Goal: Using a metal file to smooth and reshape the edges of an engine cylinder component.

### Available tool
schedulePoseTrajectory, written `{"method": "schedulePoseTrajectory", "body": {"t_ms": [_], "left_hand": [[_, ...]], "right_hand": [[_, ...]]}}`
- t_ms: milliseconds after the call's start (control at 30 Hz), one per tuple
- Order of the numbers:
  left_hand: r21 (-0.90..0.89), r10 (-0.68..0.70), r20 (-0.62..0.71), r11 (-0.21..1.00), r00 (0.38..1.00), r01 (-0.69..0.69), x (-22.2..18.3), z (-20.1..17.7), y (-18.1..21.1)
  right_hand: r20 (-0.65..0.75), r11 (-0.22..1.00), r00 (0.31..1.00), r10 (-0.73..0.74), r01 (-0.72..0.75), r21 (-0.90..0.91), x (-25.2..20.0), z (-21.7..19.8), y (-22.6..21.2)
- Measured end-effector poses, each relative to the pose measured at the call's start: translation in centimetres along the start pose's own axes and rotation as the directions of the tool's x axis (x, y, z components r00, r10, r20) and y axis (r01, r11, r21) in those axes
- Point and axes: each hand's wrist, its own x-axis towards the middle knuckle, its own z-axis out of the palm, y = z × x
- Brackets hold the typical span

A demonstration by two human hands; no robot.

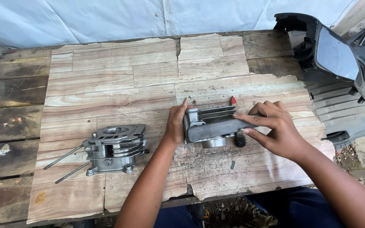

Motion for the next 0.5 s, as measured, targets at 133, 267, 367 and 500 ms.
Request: {"method": "schedulePoseTrajectory", "body": {"t_ms": [133,267,367,500], "left_hand": [[-0.023,-0.015,-0.01,1.0,1.0,0.014,0.4,-1.9,-3.3],[-0.001,-0.02,0.027,1.0,0.999,0.02,1.0,-2.9,-4.2],[-0.007,-0.04,-0.016,0.999,0.999,0.04,0.4,-1.9,-1.4],[-0.043,-0.089,-0.055,0.995,0.995,0.087,0.3,-2.0,-1.2]], "right_hand": [[-0.018,0.993,0.998,0.06,-0.058,0.105,-0.7,0.7,2.6],[0.002,0.968,0.993,0.118,-0.116,0.221,-1.0,0.7,3.3],[0.085,0.957,0.993,0.08,-0.1,0.271,-1.1,0.0,2.3],[0.1,0.948,0.993,0.057,-0.085,0.306,-1.5,0.4,3.3]]}}
